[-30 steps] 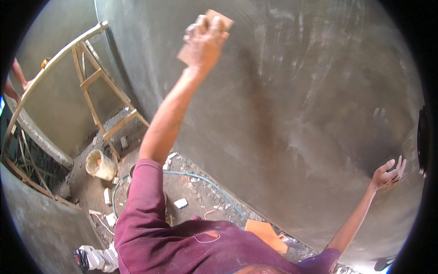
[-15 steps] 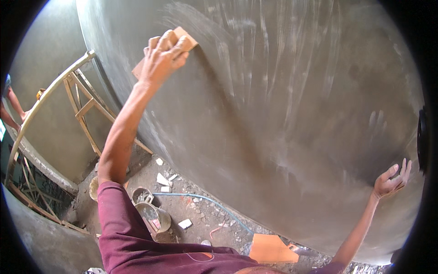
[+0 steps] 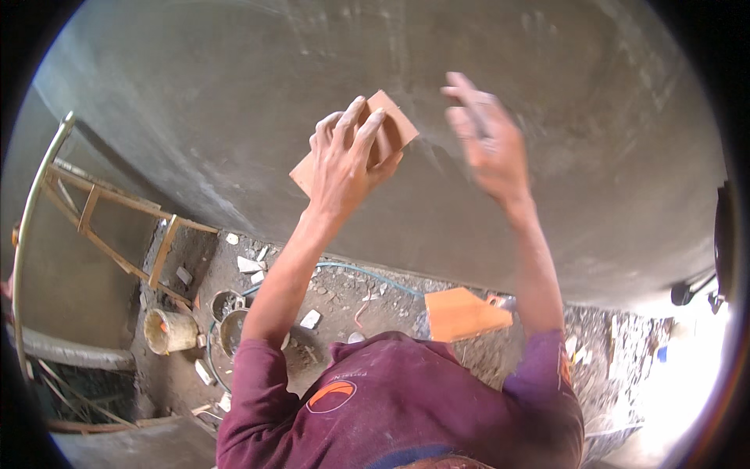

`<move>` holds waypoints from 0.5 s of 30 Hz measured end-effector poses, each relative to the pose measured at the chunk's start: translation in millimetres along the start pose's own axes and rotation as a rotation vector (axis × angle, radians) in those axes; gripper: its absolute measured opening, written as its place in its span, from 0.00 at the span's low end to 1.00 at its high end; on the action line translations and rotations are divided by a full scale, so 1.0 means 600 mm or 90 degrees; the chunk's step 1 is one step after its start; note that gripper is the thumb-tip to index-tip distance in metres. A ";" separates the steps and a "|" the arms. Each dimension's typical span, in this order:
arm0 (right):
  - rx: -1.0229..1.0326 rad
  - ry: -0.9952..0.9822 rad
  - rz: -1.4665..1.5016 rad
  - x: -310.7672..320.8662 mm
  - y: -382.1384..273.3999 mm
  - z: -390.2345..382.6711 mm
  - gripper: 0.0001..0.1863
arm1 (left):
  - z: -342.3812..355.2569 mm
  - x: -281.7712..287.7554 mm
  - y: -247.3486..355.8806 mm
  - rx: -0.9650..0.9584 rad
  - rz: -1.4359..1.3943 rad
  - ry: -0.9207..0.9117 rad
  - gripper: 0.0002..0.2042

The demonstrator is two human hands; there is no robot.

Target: The person marks a wooden board with a square and pencil, then uses a hand saw to cut the board into smaller pieces. After cutting, the person sands a concrete wall with a sanding block.

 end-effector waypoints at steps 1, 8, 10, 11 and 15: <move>-0.058 -0.037 0.068 -0.026 -0.002 -0.010 0.21 | -0.011 0.010 0.017 -0.004 -0.005 -0.008 0.35; -0.165 -0.113 0.178 -0.116 0.005 -0.068 0.17 | -0.077 0.041 0.032 0.043 0.012 -0.047 0.37; -0.222 -0.075 0.235 -0.125 0.012 -0.082 0.16 | -0.086 0.064 0.033 0.108 -0.034 -0.059 0.34; -0.260 -0.067 0.273 -0.125 0.014 -0.086 0.15 | -0.087 0.071 0.032 0.138 -0.059 -0.066 0.33; -0.320 -0.037 0.363 -0.103 0.019 -0.088 0.14 | -0.086 0.077 0.003 0.299 -0.292 -0.229 0.21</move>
Point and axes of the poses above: each hand's wrist, its own z-axis towards the middle knuckle, its own x-axis out of the back of the hand, y = z × x, the point moved 3 cm from there along z, towards the middle knuckle, and after that the axes turned 10 degrees about z, right-handed, at the moved point
